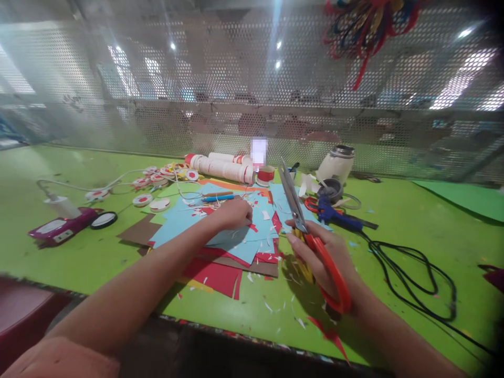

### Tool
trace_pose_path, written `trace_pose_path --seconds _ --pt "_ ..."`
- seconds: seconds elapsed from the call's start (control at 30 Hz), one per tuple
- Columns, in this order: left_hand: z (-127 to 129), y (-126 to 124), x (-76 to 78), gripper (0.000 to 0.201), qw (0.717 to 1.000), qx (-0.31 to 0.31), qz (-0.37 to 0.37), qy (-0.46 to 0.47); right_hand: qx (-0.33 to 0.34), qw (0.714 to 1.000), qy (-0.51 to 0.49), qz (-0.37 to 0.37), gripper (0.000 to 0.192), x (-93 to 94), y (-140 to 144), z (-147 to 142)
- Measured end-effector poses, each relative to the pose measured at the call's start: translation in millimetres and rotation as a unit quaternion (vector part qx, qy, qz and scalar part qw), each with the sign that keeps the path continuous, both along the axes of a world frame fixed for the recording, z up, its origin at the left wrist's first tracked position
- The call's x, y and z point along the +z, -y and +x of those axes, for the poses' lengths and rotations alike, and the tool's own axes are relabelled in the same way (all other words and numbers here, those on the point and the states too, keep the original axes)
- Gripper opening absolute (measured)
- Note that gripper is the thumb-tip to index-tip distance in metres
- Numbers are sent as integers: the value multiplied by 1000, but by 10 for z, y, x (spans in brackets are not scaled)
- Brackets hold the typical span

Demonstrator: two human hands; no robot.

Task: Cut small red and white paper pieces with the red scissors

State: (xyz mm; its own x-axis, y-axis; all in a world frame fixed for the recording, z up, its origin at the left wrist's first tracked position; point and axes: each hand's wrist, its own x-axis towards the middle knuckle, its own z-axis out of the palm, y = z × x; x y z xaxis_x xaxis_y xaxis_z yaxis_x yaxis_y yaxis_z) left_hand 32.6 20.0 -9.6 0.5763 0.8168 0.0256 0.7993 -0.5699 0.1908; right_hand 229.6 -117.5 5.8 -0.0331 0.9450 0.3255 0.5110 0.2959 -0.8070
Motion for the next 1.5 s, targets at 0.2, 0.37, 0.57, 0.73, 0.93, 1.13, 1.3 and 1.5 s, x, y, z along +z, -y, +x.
trace_pose_path --seconds 0.2,0.37,0.57,0.73,0.93,1.13,1.3,1.5 --pt "4 27 -1 17 999 1 16 -31 16 1000 1 -6 32 11 29 -24" --pt "20 52 13 18 998 -7 20 -51 34 999 12 -6 33 15 27 -25" --pt "36 69 48 20 998 -12 12 -68 29 999 19 6 29 -5 32 -44" --pt "47 81 74 23 997 -7 3 -75 25 1000 9 11 30 -25 28 -41" --pt "11 71 129 27 998 -8 -27 -61 24 1000 7 13 29 -20 36 -50" --pt "-21 72 113 22 999 -16 -26 -44 23 999 37 6 31 -3 40 -57" --pt "21 107 29 21 997 -64 45 -23 36 997 64 15 30 -27 13 -39" --pt "63 113 -9 17 998 -57 18 -27 47 996 68 14 31 -42 17 -47"
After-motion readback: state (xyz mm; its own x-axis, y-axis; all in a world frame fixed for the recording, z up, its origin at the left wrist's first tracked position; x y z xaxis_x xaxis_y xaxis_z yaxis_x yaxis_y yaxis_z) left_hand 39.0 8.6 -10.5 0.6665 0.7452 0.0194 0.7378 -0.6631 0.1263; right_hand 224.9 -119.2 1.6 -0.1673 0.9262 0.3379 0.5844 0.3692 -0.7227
